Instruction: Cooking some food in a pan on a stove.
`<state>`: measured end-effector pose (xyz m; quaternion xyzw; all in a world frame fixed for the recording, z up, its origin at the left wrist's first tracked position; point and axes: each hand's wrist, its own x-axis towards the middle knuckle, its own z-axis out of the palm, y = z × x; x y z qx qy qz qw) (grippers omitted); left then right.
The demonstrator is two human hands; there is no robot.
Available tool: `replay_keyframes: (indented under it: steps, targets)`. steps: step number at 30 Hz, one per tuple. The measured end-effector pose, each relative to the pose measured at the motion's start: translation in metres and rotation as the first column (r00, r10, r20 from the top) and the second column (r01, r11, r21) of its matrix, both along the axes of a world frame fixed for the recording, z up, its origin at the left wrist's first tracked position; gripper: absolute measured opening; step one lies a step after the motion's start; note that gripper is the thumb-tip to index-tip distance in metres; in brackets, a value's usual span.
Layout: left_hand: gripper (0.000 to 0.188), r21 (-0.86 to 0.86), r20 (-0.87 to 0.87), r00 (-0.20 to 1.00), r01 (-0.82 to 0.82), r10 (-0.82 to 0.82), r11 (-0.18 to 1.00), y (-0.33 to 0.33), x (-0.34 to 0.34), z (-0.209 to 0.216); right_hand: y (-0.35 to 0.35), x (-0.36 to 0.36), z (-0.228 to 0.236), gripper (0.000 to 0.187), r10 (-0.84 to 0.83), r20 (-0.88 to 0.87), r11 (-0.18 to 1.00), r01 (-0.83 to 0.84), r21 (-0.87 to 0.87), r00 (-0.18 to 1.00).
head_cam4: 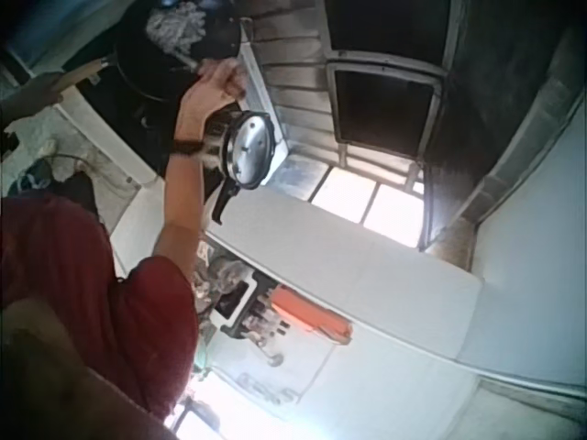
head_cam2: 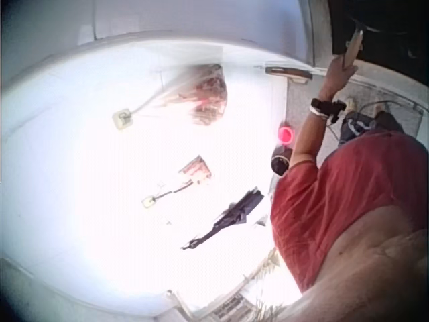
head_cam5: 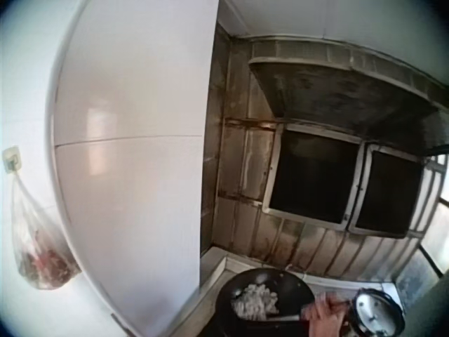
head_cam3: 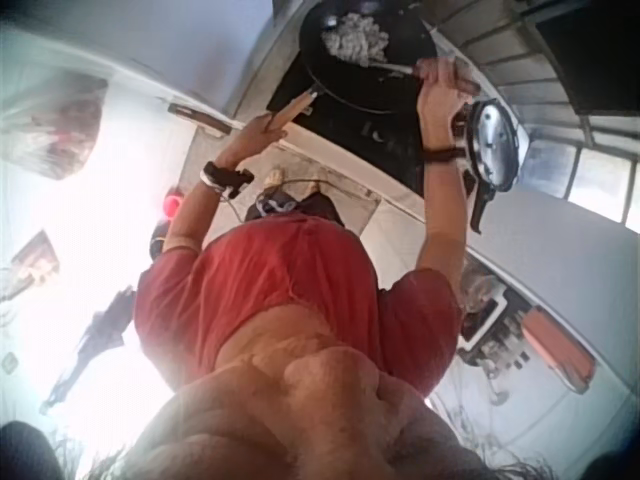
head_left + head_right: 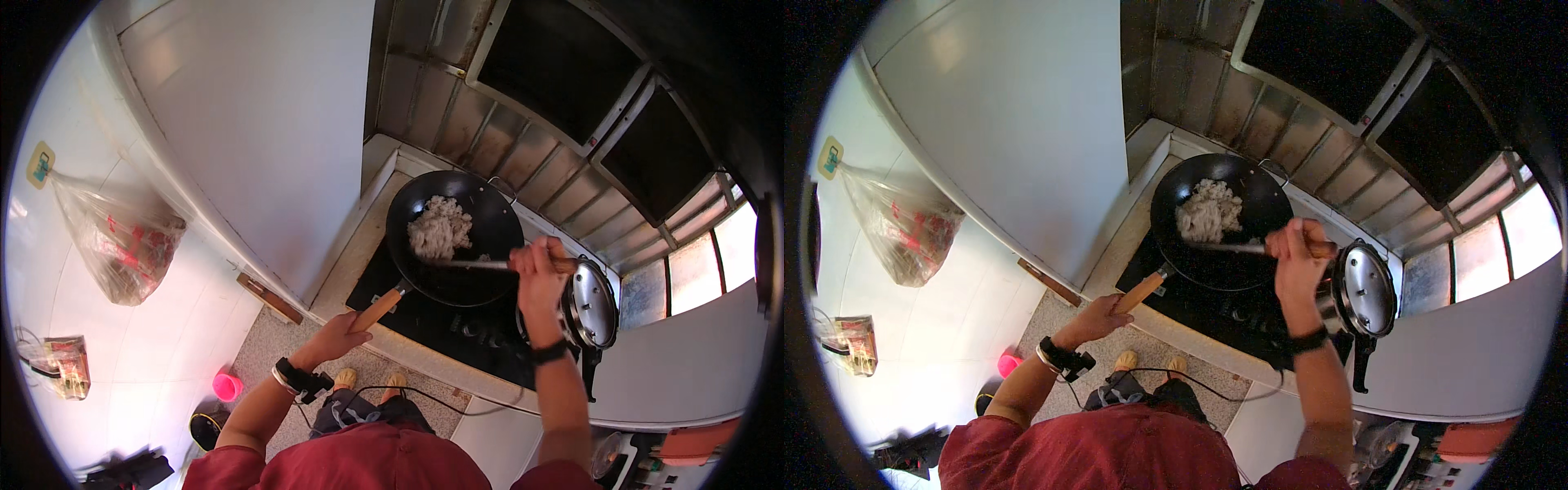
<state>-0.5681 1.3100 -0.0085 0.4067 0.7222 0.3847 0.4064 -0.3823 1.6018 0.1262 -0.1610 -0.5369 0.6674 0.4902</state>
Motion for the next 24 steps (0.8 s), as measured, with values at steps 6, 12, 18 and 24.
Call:
replay_keyframes:
  steps: [6,12,18,24]
  targets:
    - [0.032,-0.091,0.008,1.0,-0.017,0.017,0.996,-0.002,0.0,0.021,0.052,-0.03,0.043,0.018,-0.345,-0.093,0.934,0.332,-0.134,0.934]
    - [0.032,-0.032,0.044,0.999,-0.027,0.028,0.999,0.0,0.002,0.014,0.04,-0.038,0.019,0.018,-0.35,-0.084,0.934,0.354,0.04,0.933]
    - [0.033,-0.038,0.035,0.999,-0.028,0.029,0.999,-0.004,0.0,0.007,0.02,-0.028,0.052,0.016,-0.009,0.09,0.994,-0.001,0.105,0.996]
    - [0.034,-0.023,-0.067,0.997,0.046,-0.048,0.999,-0.001,-0.002,-0.008,0.012,-0.02,0.03,0.014,-0.075,0.253,0.982,0.027,0.187,0.965]
